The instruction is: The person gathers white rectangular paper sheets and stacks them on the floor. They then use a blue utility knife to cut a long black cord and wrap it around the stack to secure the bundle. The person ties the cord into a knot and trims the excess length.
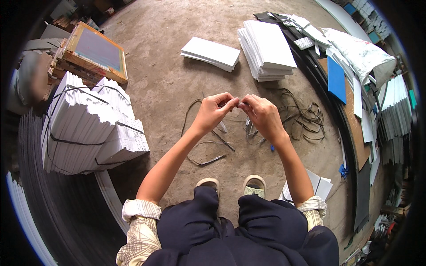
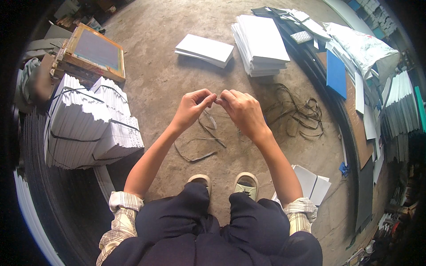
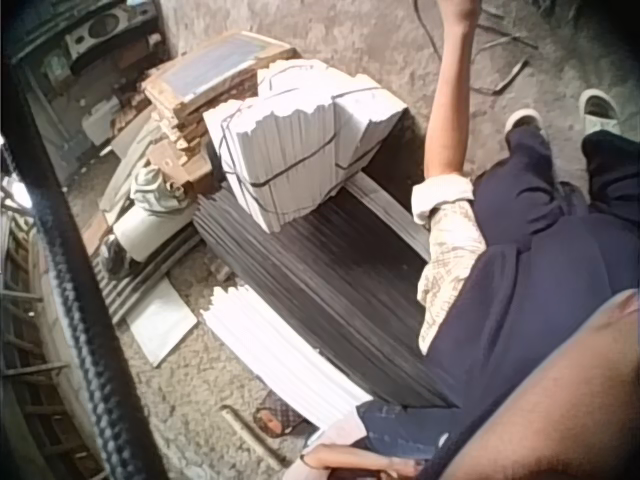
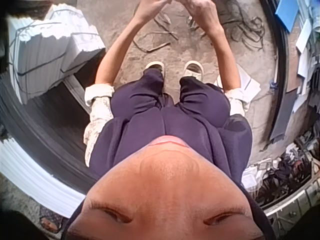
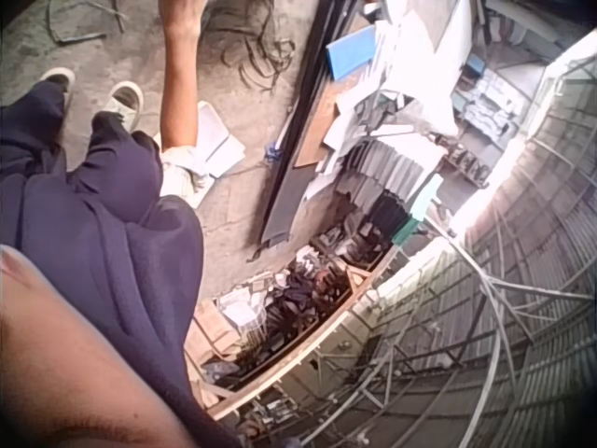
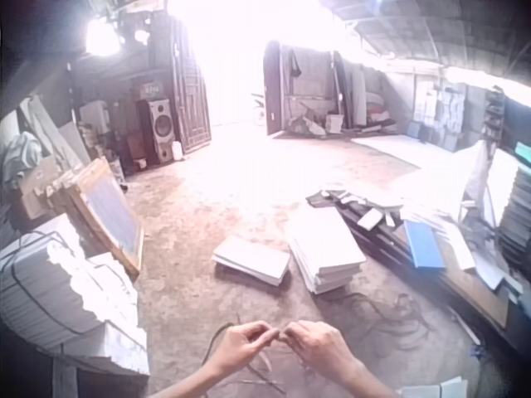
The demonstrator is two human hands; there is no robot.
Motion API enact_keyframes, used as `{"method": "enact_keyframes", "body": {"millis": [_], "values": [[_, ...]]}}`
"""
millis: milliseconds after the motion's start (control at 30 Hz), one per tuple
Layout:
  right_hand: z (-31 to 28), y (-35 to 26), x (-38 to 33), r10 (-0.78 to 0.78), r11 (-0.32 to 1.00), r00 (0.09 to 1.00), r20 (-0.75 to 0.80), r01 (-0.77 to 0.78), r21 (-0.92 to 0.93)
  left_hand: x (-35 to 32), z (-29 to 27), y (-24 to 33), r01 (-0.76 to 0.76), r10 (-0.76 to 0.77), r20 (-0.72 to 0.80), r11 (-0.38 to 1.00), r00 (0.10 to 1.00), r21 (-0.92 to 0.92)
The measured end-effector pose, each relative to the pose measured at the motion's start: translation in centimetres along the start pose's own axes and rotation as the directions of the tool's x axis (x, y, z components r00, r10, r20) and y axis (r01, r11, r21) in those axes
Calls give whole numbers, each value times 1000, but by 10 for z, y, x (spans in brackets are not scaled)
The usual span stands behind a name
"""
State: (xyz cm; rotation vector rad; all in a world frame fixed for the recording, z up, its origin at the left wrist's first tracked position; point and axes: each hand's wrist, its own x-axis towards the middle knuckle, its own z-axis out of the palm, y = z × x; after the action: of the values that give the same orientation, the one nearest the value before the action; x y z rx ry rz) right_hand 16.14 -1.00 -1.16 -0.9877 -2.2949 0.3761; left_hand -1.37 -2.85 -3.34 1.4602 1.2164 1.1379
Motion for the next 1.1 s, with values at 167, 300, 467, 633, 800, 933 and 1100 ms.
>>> {"method": "enact_keyframes", "body": {"millis": [167, 300, 467, 633, 800, 933, 1100], "values": [[1, 2, -6, 27, 999, 998, 60, -28, 21, 0, -14, -14, -100, 100, 6, 991, 995, 84], [-11, 46, -30, 195, 980, 948, -251, -177, 92, 0, -101, -35, -212, 232, -304, 972, 924, 99], [-22, 100, -63, 592, 753, 786, 179, -618, 224, -25, -144, -49, 59, -50, -347, 998, 937, 15], [46, 45, -24, 293, 830, 912, 287, -391, 397, -24, -39, -71, 130, -149, -98, 976, 984, -174], [77, 19, -15, 319, 577, 905, 283, -422, 699, -28, -6, -63, 141, -142, -2, 983, 990, -117], [53, 38, -7, 519, 378, 824, 228, -460, 803, -33, -14, -68, 152, -151, 32, 987, 988, -46], [21, 71, -1, 441, 384, 810, 386, -559, 735, -35, -28, -76, 191, -191, -33, 981, 981, 25]]}}
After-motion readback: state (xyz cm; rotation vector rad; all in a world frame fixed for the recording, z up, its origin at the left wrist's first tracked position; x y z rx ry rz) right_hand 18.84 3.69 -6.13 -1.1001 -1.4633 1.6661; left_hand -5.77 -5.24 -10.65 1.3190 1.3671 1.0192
